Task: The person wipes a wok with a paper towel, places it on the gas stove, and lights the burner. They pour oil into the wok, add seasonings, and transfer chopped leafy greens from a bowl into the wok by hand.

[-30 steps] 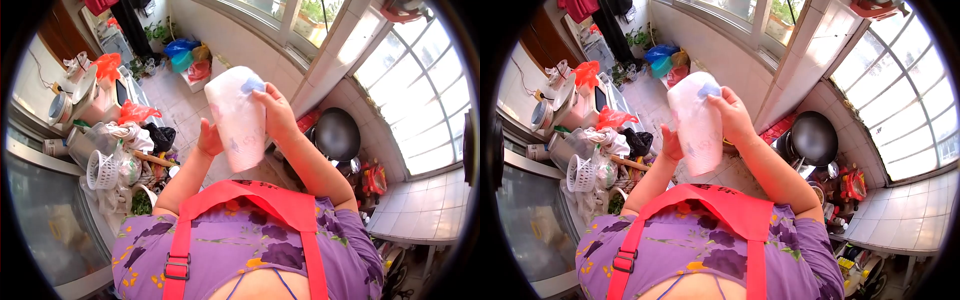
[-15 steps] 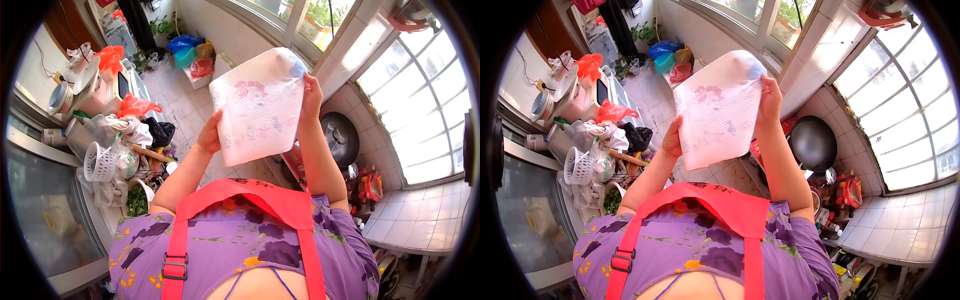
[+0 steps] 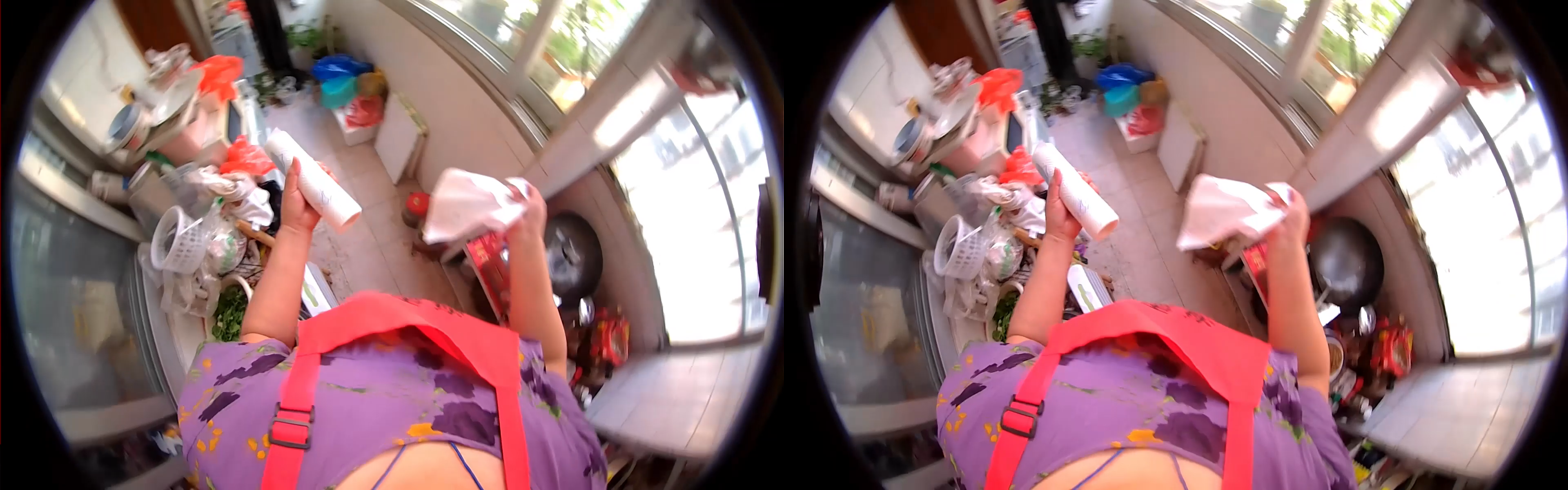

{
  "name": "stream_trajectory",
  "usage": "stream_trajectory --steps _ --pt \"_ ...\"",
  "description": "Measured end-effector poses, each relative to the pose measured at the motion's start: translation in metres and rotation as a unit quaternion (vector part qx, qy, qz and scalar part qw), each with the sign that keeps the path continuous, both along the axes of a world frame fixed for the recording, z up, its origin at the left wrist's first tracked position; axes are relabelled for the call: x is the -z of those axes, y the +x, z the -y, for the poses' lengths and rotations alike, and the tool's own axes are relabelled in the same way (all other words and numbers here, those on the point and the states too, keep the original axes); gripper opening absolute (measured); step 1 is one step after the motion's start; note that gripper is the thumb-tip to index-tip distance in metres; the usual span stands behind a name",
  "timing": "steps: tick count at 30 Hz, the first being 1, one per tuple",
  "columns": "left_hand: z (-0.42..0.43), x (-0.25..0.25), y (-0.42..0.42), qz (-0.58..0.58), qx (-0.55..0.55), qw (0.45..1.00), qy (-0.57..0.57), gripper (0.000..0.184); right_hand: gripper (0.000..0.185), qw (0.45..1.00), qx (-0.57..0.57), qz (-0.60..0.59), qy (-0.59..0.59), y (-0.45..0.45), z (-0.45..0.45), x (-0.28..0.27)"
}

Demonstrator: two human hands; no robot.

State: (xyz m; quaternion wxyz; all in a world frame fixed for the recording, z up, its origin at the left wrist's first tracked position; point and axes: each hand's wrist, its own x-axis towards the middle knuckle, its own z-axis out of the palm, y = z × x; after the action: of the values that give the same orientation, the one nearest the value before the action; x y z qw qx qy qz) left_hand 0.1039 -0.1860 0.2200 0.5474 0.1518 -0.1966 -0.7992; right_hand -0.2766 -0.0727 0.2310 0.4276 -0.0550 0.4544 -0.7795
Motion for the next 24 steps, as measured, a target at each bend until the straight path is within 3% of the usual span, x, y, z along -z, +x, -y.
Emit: stream_trajectory --steps 1,3,4,7,8,10,12,13,14,16,20,22,23,24 --pt "0.003 -0.009 0.028 0.086 -0.026 0.996 -0.028 0.047 0.027 0.992 -0.094 -0.014 -0.078 -0.044 0.002 0.044" --pt "0.016 -0.014 0.076 0.181 -0.182 0.967 0.005 0.044 0.027 0.996 -0.075 0.022 -0.031 -0.025 -0.012 0.008" --pt "0.023 -0.022 0.103 0.232 -0.255 0.939 0.007 0.045 0.026 0.970 -0.197 0.065 -0.125 -0.040 -0.012 0.024" --pt "0.026 -0.063 0.174 0.402 -0.446 0.793 -0.099 0.050 0.029 0.981 -0.180 0.036 -0.069 -0.007 -0.021 0.005" --pt "0.030 -0.070 0.201 0.446 -0.496 0.734 -0.130 0.050 0.031 0.981 -0.180 0.015 -0.065 -0.006 -0.020 0.012" --pt "0.030 -0.085 0.253 0.601 -0.619 0.482 -0.149 0.054 0.032 0.978 -0.196 0.020 -0.070 0.009 -0.024 0.002" --pt "0.048 -0.067 0.321 0.641 -0.674 0.353 -0.105 0.059 0.033 0.988 -0.152 0.033 0.005 0.024 -0.023 -0.007" --pt "0.033 -0.080 0.315 0.657 -0.643 0.392 -0.029 0.066 0.035 0.985 -0.171 0.034 -0.006 0.023 -0.023 -0.002" --pt "0.038 -0.068 0.344 0.720 -0.601 0.344 0.043 0.073 0.035 0.984 -0.174 0.034 -0.004 0.022 -0.021 0.001" --pt "0.032 -0.056 0.363 0.757 -0.562 0.304 0.136 0.083 0.033 0.976 -0.216 0.016 -0.024 0.025 -0.017 0.003" --pt "0.028 -0.013 0.406 0.784 -0.488 0.325 0.205 0.089 0.029 0.972 -0.228 0.029 -0.047 0.039 -0.007 -0.002" --pt "0.026 0.004 0.424 0.784 -0.435 0.369 0.245 0.098 0.024 0.970 -0.234 0.016 -0.063 0.046 -0.005 -0.003" --pt "0.028 0.008 0.426 0.785 -0.434 0.369 0.245 0.098 0.019 0.971 -0.229 0.009 -0.066 0.050 -0.005 -0.006" --pt "0.030 0.012 0.426 0.791 -0.415 0.334 0.301 0.100 0.019 0.972 -0.228 0.008 -0.064 0.051 -0.004 -0.006"
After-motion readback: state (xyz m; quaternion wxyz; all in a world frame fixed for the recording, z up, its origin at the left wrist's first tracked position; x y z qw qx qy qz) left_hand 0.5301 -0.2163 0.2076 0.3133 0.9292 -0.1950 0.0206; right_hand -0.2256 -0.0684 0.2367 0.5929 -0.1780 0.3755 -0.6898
